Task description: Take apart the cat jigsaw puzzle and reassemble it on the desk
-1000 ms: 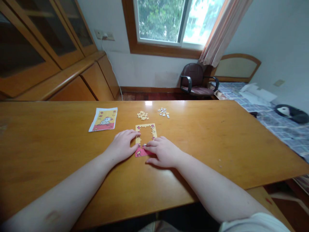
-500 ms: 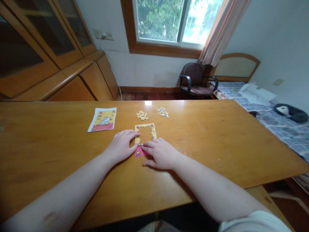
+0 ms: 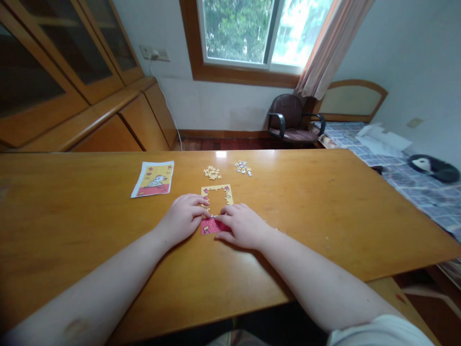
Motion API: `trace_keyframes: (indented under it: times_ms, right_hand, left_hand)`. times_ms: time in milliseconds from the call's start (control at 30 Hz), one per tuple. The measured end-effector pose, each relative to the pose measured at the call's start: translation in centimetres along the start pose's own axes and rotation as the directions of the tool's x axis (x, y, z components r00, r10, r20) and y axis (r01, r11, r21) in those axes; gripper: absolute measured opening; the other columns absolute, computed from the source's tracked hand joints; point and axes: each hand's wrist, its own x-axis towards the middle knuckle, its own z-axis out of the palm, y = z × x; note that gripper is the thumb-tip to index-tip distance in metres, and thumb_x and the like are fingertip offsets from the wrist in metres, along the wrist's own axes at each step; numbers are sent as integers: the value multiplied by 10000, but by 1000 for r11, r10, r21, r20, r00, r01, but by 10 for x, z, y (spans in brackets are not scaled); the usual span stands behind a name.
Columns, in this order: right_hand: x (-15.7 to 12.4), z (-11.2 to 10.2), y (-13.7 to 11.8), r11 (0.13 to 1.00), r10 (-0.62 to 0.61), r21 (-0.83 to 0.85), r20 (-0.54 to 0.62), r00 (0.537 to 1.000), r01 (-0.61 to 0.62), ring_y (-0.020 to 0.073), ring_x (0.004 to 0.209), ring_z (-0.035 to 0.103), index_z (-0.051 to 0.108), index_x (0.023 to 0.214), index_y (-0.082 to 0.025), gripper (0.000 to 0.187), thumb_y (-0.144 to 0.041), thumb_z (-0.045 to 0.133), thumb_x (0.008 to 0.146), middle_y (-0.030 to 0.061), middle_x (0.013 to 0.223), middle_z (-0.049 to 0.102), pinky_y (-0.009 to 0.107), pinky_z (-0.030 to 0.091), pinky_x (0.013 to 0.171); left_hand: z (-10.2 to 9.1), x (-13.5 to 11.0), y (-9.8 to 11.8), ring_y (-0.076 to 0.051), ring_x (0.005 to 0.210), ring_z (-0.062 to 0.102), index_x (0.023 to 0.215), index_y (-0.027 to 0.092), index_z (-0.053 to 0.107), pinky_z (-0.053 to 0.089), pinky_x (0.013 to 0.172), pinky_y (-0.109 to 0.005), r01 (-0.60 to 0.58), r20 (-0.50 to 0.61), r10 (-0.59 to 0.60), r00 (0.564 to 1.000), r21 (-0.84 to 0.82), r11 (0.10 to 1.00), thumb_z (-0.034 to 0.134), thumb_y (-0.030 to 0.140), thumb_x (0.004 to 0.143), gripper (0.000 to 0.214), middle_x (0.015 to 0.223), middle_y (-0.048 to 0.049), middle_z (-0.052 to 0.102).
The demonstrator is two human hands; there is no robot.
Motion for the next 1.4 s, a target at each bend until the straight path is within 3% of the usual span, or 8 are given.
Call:
trace_keyframes:
  times_ms: [500,800,900,1000,1067,1133,1400]
  right_hand:
    - [1,2,-1,999,21,28,27,999,-22,253,1027,553,600,1290,-230,531,-566,561,880,116,1161,592,440,434,942]
    - [0,2,-4,997,-35,74,31,999,33,236,1005,570,654,1205,-223,471,-551,582,875,104,1129,620,405,446,926]
    - [0,1,1,998,37,52,-34,999,-35,246,1044,568,622,1241,-204,496,-551,551,894,117,1172,618,418,439,947]
    - [-2,-1,15,984,179,4,-116,977,-179,295,1203,503,506,1369,-172,627,-564,560,882,159,1352,533,481,388,1030]
    - [-3,-1,24,976,216,-11,-114,970,-218,317,1285,442,420,1435,-145,750,-594,577,855,178,1443,456,506,344,1077]
    - [-4,0,30,977,209,-21,-82,974,-211,318,1306,423,434,1427,-135,748,-594,577,854,175,1457,448,511,320,1099]
    - [-3,1,24,983,174,-50,-47,984,-176,311,1261,442,533,1344,-155,641,-557,599,850,152,1378,536,530,280,1115]
  left_hand:
    - [1,1,0,-228,1007,620,842,303,782,458,939,-463,-19,83,20,996,-7,1000,515,109,804,332,1034,-14,727]
    - [-4,1,6,-212,960,619,724,278,753,449,947,-423,-46,122,56,991,-79,996,518,88,780,307,929,-4,726]
    - [-5,1,6,-209,957,626,835,254,742,465,936,-407,2,92,2,996,-47,999,498,97,794,293,943,-14,723]
    - [-5,1,5,-242,1090,594,1099,218,687,452,993,-429,95,26,-95,995,11,995,515,165,816,335,1150,-64,680]
    - [-3,1,5,-285,1214,527,1254,189,603,410,1053,-467,154,14,-155,988,56,987,549,244,821,440,1317,-107,593]
    - [-1,0,4,-312,1286,469,1333,167,537,371,1091,-494,188,36,-192,981,91,978,568,286,814,533,1406,-133,522]
    - [0,-1,5,-292,1273,491,1247,196,596,308,1134,-525,188,95,-196,976,87,978,556,271,805,450,1335,-105,592]
